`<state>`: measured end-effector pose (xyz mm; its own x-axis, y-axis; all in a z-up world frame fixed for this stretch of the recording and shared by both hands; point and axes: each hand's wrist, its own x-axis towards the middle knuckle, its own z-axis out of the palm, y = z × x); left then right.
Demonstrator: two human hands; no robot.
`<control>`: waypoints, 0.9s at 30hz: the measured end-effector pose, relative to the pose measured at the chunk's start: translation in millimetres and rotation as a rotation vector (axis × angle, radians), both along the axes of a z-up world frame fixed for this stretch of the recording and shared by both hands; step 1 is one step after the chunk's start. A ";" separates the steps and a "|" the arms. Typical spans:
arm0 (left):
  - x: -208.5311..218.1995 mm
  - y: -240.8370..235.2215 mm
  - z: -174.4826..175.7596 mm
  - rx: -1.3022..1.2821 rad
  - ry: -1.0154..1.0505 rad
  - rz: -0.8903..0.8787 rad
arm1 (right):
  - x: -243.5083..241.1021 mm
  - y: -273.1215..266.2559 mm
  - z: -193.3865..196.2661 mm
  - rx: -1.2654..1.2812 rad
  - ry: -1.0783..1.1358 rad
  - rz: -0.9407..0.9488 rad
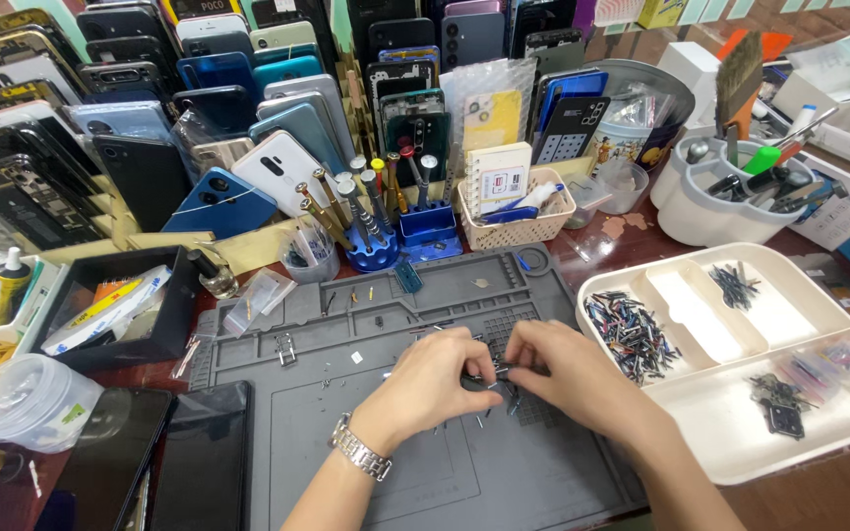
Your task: The person sorts small electronic components, likely ribbon cables, by hand on a workbench. They pick up individual items, separate them, and place them into a compartmentalized tray. The background shows numerous mobile phones and repair tools.
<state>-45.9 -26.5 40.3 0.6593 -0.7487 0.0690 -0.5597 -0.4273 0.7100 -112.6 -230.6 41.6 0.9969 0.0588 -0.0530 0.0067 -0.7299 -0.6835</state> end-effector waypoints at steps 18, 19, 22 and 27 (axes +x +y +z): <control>8.5 8.4 -2.5 -0.008 -0.067 0.151 | 2.7 4.0 4.8 0.078 0.011 -0.016; 8.3 8.5 -1.8 -0.001 -0.056 0.147 | 3.6 6.4 2.4 0.081 -0.005 0.003; 7.4 7.6 -1.7 0.007 -0.041 0.141 | 6.1 15.3 -5.5 0.029 -0.110 0.048; 7.6 4.6 -4.0 0.015 -0.053 0.131 | 10.3 22.2 -10.6 -0.045 -0.081 0.016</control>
